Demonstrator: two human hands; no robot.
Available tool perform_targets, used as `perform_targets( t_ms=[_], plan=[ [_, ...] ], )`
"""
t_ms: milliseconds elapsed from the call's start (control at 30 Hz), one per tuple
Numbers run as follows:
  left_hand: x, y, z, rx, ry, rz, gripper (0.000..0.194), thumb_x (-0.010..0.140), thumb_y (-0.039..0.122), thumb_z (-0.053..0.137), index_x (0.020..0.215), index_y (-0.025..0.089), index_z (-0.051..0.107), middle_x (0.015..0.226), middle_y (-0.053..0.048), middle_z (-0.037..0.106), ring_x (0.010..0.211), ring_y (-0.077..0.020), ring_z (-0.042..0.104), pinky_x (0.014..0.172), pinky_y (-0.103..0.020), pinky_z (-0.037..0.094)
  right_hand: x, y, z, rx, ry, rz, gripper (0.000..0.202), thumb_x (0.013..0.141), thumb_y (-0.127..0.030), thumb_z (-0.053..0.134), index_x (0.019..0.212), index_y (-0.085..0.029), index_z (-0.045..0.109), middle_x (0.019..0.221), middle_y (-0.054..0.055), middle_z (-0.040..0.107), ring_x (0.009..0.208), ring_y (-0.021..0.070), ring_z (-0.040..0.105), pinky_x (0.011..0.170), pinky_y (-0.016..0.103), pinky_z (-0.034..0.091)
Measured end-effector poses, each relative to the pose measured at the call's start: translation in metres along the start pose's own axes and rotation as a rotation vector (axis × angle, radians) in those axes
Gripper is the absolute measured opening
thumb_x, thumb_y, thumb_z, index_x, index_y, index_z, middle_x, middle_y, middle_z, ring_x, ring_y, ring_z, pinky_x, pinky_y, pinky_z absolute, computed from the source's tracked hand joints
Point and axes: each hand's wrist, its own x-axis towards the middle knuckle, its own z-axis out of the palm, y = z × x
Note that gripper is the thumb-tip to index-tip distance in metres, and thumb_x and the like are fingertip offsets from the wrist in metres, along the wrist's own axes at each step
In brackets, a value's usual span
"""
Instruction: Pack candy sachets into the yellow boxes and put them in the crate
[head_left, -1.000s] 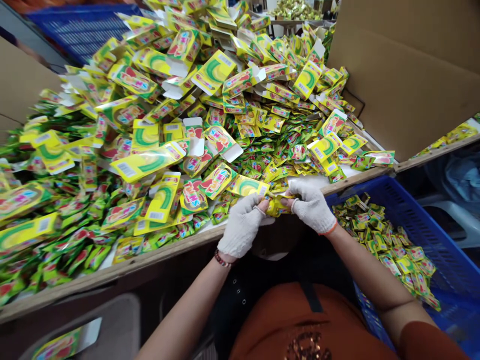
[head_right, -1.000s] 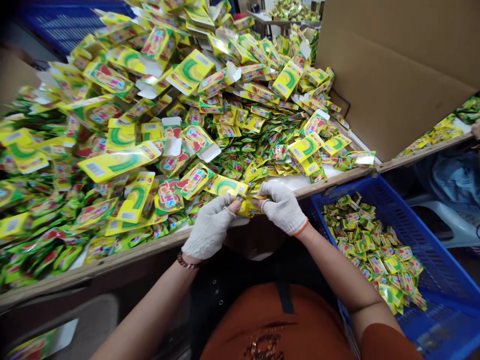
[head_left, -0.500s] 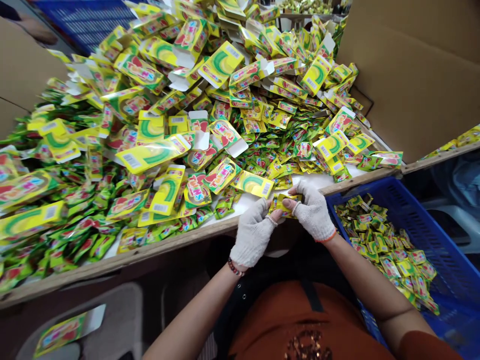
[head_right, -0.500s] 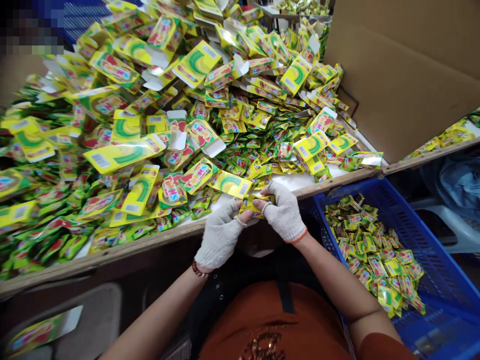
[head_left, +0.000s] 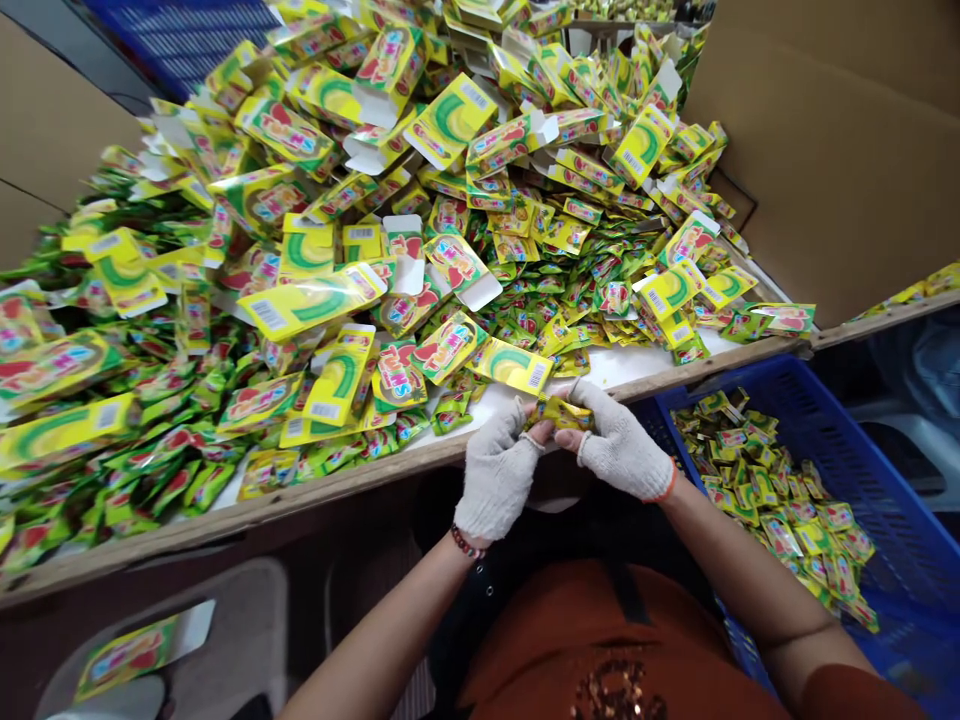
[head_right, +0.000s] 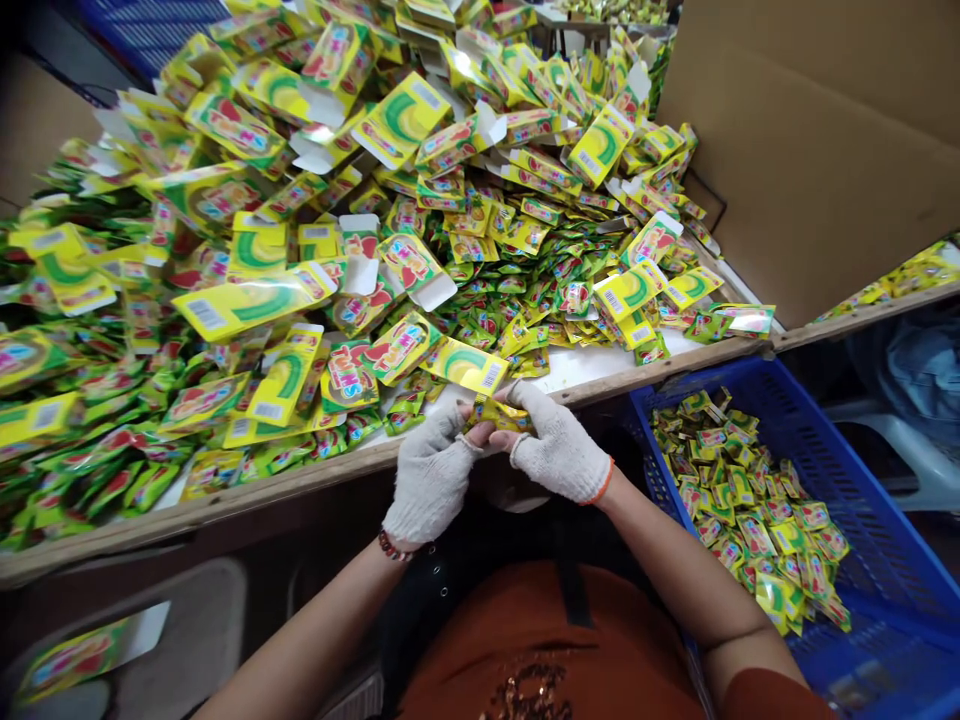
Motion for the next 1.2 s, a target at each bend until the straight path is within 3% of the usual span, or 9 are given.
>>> perform_targets(
  t_ms=[267, 400, 533, 667, 767, 833, 933, 1100, 1200],
  plan=[
    [0.012, 0.008, -0.021, 0.563, 0.001, 0.408, 0.019, 0.09, 0.033, 0.057, 0.094, 0.021, 0.071, 0.097, -0.007, 0.074, 0.095, -0.0223, 0.067, 0.088, -0.034, 0.051, 0.006, 0.018, -0.015, -0.042, 0.174, -0.025, 0.017, 0.083, -0.032, 0.065, 0.094, -0.019, 0.068, 0.088, 0.002, 0.069, 0.082, 0.0188, 0.062, 0.078, 0.031, 0.051],
    [0.017, 0.012, -0.043, 0.808, -0.01, 0.444, 0.029, 0.095, 0.033, 0.047, 0.071, 0.021, 0.061, 0.077, -0.004, 0.067, 0.076, -0.0184, 0.063, 0.071, -0.03, 0.047, 0.012, 0.029, -0.033, 0.012, 0.33, 0.023, 0.025, 0.08, -0.041, 0.069, 0.094, -0.02, 0.068, 0.083, 0.002, 0.068, 0.072, 0.0168, 0.061, 0.068, 0.029, 0.053],
    [0.022, 0.02, -0.065, 1.028, 0.074, 0.434, 0.036, 0.096, 0.037, 0.045, 0.063, 0.022, 0.051, 0.072, -0.003, 0.061, 0.071, -0.0189, 0.06, 0.066, -0.031, 0.043, 0.018, 0.034, -0.04, 0.095, 0.307, 0.081, 0.035, 0.078, -0.05, 0.071, 0.097, -0.02, 0.066, 0.082, 0.002, 0.068, 0.067, 0.0161, 0.061, 0.059, 0.028, 0.053],
    [0.03, 0.034, -0.098, 1.192, 0.328, 0.383, 0.024, 0.09, 0.045, 0.054, 0.091, 0.023, 0.062, 0.103, -0.01, 0.066, 0.1, -0.0302, 0.062, 0.083, -0.039, 0.047, 0.018, 0.037, -0.039, -0.032, 0.311, -0.012, 0.028, 0.082, -0.043, 0.069, 0.1, -0.021, 0.068, 0.089, 0.003, 0.07, 0.08, 0.0197, 0.065, 0.073, 0.033, 0.056],
    [0.038, 0.032, -0.128, 1.323, 0.348, 0.247, 0.074, 0.071, 0.054, 0.072, 0.13, 0.015, 0.05, 0.128, -0.021, 0.054, 0.121, -0.0457, 0.05, 0.094, -0.052, 0.045, 0.017, 0.04, -0.039, -0.012, 0.3, 0.016, 0.027, 0.083, -0.044, 0.068, 0.098, -0.022, 0.068, 0.083, 0.003, 0.07, 0.074, 0.0198, 0.064, 0.068, 0.033, 0.055],
    [0.046, 0.022, -0.146, 1.353, 0.273, 0.141, 0.088, 0.068, 0.053, 0.075, 0.138, 0.012, 0.042, 0.131, -0.023, 0.051, 0.121, -0.0473, 0.049, 0.094, -0.054, 0.045, 0.018, 0.041, -0.04, 0.002, 0.277, 0.046, 0.027, 0.082, -0.045, 0.068, 0.096, -0.021, 0.068, 0.08, 0.003, 0.069, 0.07, 0.0191, 0.063, 0.064, 0.032, 0.054],
    [0.062, 0.012, -0.164, 1.288, 0.257, 0.097, 0.073, 0.078, 0.044, 0.066, 0.139, 0.013, 0.042, 0.132, -0.019, 0.052, 0.122, -0.0433, 0.05, 0.097, -0.052, 0.043, 0.019, 0.041, -0.041, -0.012, 0.272, 0.053, 0.028, 0.082, -0.044, 0.069, 0.097, -0.021, 0.067, 0.082, 0.003, 0.07, 0.07, 0.0189, 0.062, 0.062, 0.031, 0.053],
    [0.071, 0.031, -0.167, 1.226, 0.541, 0.29, 0.063, 0.08, 0.039, 0.064, 0.136, 0.014, 0.048, 0.149, -0.016, 0.041, 0.136, -0.0496, 0.032, 0.107, -0.064, 0.026, 0.018, 0.046, -0.041, 0.004, 0.266, 0.059, 0.031, 0.082, -0.048, 0.069, 0.098, -0.022, 0.067, 0.081, 0.003, 0.068, 0.068, 0.019, 0.062, 0.058, 0.03, 0.053],
    [0.057, 0.047, -0.15, 1.318, 0.428, 0.37, 0.035, 0.083, 0.038, 0.058, 0.111, 0.017, 0.063, 0.127, -0.014, 0.06, 0.121, -0.0379, 0.052, 0.098, -0.049, 0.04, 0.018, 0.044, -0.041, -0.008, 0.268, 0.059, 0.03, 0.082, -0.048, 0.068, 0.097, -0.021, 0.067, 0.08, 0.002, 0.068, 0.068, 0.019, 0.061, 0.059, 0.03, 0.052]
  ],
)
